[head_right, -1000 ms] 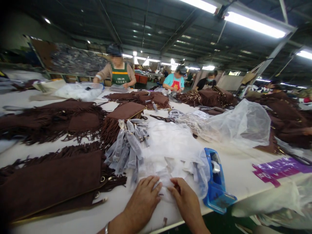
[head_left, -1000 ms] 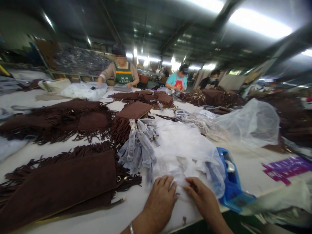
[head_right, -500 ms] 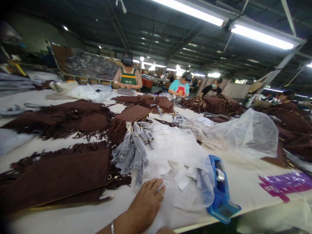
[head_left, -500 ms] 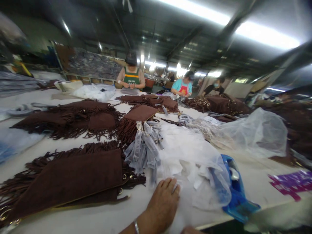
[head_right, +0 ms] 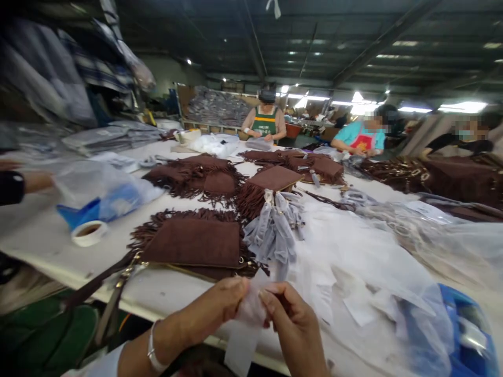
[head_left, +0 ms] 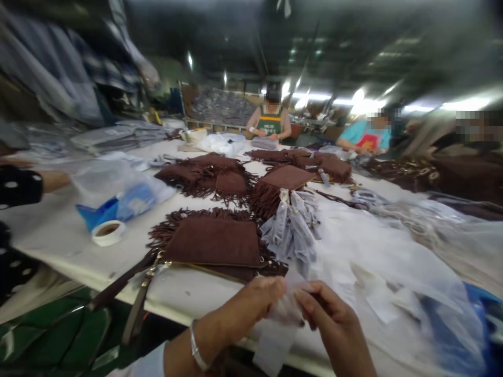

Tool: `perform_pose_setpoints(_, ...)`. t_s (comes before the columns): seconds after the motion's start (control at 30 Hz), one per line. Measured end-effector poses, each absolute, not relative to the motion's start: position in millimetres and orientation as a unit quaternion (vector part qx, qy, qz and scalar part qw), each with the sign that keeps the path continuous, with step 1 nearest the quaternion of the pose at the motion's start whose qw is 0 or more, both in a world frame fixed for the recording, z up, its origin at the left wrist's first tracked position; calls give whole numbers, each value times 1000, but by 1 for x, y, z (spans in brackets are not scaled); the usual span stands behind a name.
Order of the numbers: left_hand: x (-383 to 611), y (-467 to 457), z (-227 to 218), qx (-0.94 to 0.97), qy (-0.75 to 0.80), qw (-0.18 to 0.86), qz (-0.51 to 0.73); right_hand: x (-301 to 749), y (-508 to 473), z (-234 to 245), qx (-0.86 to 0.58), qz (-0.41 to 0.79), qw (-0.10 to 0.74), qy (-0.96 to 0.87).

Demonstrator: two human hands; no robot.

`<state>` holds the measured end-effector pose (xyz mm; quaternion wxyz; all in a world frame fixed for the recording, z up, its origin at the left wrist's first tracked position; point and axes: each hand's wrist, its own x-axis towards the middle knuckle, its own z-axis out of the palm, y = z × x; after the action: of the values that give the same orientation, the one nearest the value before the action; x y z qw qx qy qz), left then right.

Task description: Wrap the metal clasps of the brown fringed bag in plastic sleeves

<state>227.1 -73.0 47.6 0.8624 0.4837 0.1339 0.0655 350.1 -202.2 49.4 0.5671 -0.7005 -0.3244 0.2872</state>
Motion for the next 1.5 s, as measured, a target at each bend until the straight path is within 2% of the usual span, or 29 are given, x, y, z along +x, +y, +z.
perform_pose_setpoints(0.13, 157, -64, 27, 466, 226, 845, 132, 330, -167, 42, -683, 298, 564, -357)
perform_pose_setpoints(0.3, 88, -60, -2, 513, 371, 740, 226, 292, -128, 22, -614, 410, 541, -402)
perform_pose_setpoints(0.37, 60, -63, 2, 564, 392, 685, 241, 271, -115, 15, -607, 447, 516, -407)
perform_pose_setpoints(0.53, -13, -71, 10, 704, 485, 473, 212, 213, -91, 6, -615, 466, 474, -424)
perform_pose_setpoints(0.6, -39, -72, 2, 673, 504, 500, 207, 187, -83, 3, -611, 481, 433, -456)
perform_pose_setpoints(0.7, -62, -71, -15, 522, 463, 674, 244, 151, -74, 2, -610, 484, 387, -494)
perform_pose_setpoints(0.77, -67, -70, -23, 432, 432, 735, 293, 132, -68, 2, -607, 485, 370, -509)
perform_pose_setpoints(0.93, -63, -62, -35, 385, 449, 723, 357, 111, -55, -4, -612, 471, 325, -546)
perform_pose_setpoints(1.1, -72, -62, -46, 432, 476, 681, 349, 104, -51, -24, -634, 450, 306, -549)
perform_pose_setpoints(1.23, -87, -65, -46, 476, 523, 637, 306, 97, -52, -41, -596, 535, 320, -506)
perform_pose_setpoints(1.37, -95, -63, -53, 480, 510, 663, 264, 91, -54, -52, -570, 594, 309, -477)
perform_pose_setpoints(1.5, -95, -58, -71, 426, 496, 687, 316, 86, -53, -62, -573, 603, 315, -457)
